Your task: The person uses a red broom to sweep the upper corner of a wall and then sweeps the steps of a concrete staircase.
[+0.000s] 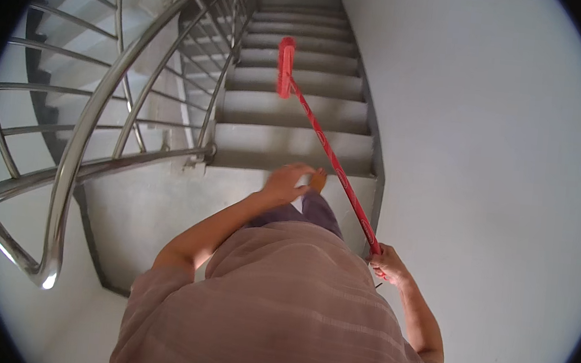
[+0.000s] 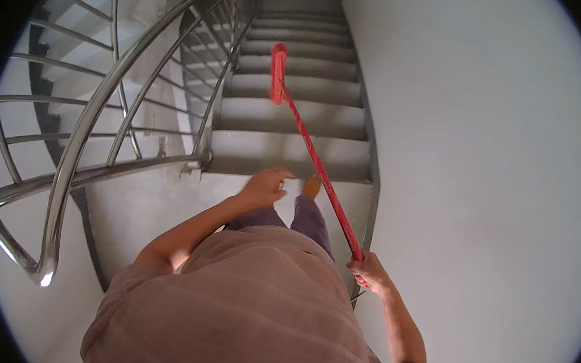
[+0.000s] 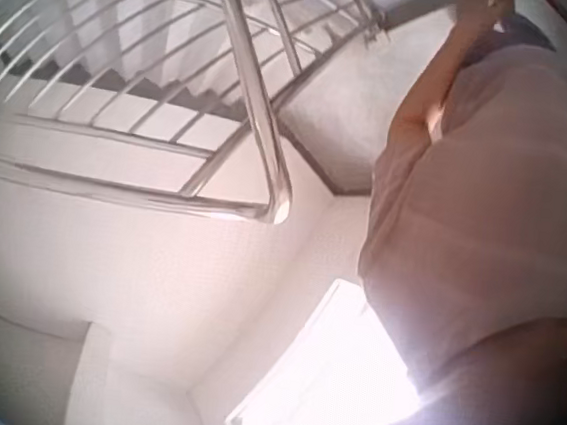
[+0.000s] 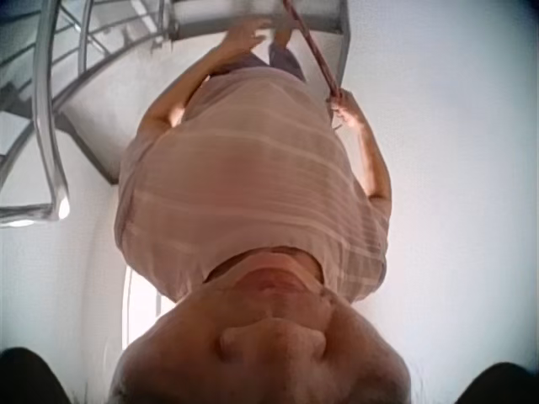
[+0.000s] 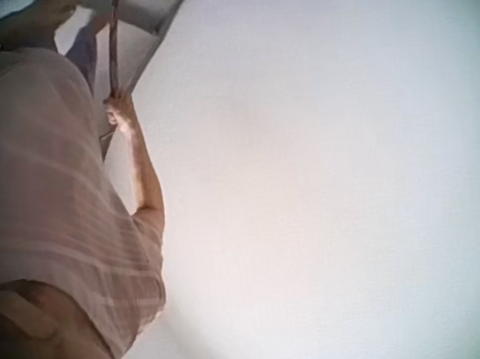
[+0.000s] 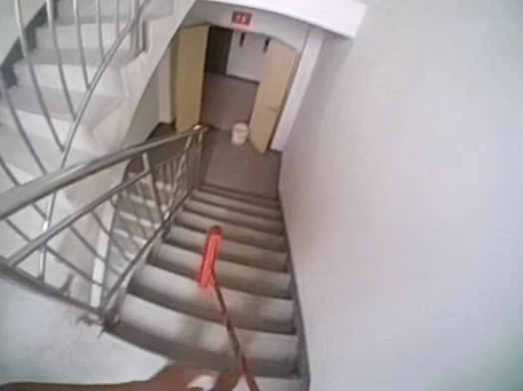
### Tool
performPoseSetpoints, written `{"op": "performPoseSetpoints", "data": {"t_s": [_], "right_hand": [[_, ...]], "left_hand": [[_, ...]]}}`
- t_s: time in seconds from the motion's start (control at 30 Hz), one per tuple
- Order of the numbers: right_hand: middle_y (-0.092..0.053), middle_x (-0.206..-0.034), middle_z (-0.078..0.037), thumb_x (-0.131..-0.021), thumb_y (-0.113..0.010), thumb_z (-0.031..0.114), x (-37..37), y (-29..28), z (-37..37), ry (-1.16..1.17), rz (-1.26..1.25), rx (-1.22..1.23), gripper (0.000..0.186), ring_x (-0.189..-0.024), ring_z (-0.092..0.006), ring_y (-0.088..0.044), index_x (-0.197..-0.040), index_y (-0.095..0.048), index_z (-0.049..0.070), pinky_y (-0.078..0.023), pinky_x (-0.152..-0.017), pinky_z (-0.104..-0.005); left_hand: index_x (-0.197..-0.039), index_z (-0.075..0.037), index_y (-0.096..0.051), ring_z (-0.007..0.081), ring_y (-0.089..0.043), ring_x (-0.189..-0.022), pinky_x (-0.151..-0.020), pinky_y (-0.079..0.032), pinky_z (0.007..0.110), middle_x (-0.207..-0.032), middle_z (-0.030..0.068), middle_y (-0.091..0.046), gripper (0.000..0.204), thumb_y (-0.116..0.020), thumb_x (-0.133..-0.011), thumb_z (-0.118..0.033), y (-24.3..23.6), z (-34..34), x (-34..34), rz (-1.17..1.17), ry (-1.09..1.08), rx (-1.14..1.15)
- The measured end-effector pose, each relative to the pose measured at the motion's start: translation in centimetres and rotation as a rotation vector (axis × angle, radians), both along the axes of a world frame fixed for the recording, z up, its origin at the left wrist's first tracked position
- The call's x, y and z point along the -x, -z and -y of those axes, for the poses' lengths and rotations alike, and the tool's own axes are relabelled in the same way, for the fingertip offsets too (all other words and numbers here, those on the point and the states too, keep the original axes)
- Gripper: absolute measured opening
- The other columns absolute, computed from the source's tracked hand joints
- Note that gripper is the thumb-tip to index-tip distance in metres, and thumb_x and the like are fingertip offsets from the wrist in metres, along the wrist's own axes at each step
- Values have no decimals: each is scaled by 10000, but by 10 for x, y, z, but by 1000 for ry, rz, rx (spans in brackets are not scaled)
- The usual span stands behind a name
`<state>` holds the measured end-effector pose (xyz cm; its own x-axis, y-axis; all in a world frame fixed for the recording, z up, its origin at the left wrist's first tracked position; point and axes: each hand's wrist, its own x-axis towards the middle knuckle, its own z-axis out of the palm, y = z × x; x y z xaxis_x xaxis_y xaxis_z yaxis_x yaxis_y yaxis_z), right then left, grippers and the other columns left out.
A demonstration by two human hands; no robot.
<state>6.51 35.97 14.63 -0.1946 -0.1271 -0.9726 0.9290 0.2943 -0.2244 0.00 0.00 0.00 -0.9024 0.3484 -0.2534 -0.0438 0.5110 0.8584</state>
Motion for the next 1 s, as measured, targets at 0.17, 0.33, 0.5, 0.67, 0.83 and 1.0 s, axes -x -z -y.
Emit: {"op": "performPoseSetpoints", "data": {"t_s": [0.17,0.33,0.5,0.67,0.83,1.0], "right_hand": [[-435,-601,39,-941,-625,38,142,46,68,-36,207,268,229,-435,-68,-418,-838,-440,122,-320,-387,-252],[-470,-606,37,-952,-635,79,232,104,124,-108,347,415,165,-436,-72,-431,-868,-499,121,-345,-406,-248],[-662,-801,-62,-973,-636,110,270,169,160,92,308,522,220,-575,-151,-624,-1179,-613,37,-513,-524,-277],[-638,-1255,-146,-968,-616,78,277,171,236,586,-102,578,484,-1073,-241,-671,-1438,-501,97,-615,-788,-354],[-580,-1298,-115,-953,-656,50,285,159,214,365,-403,118,306,-1153,-195,-617,-1256,-647,96,-613,-858,-360],[-664,-1177,-133,-988,-644,132,322,116,155,257,-754,118,154,-1174,-252,-630,-997,-707,-9,-609,-867,-378]], "left_hand": [[-1318,-107,-612,396,-561,-1279,-1064,-443,514,-1338,190,-613,527,-753,-811,-128,106,-32,75,-496,241,197],[-1257,-100,-636,381,-600,-1202,-1007,-495,460,-1211,153,-671,530,-780,-747,-87,233,32,117,-38,239,334],[-1062,-123,-754,359,-635,-1170,-1010,-500,450,-1119,158,-737,262,-740,-843,-265,212,59,177,58,186,405],[-841,-99,-690,375,-678,-924,-823,-534,485,-914,143,-704,187,-812,-733,-193,253,106,218,111,-2,284],[-841,-102,-676,391,-682,-862,-792,-533,503,-848,150,-702,146,-780,-746,-143,265,60,219,58,-26,331],[-894,-148,-698,372,-682,-855,-771,-517,513,-853,117,-706,90,-737,-813,-155,222,-35,232,25,-88,180]]}}
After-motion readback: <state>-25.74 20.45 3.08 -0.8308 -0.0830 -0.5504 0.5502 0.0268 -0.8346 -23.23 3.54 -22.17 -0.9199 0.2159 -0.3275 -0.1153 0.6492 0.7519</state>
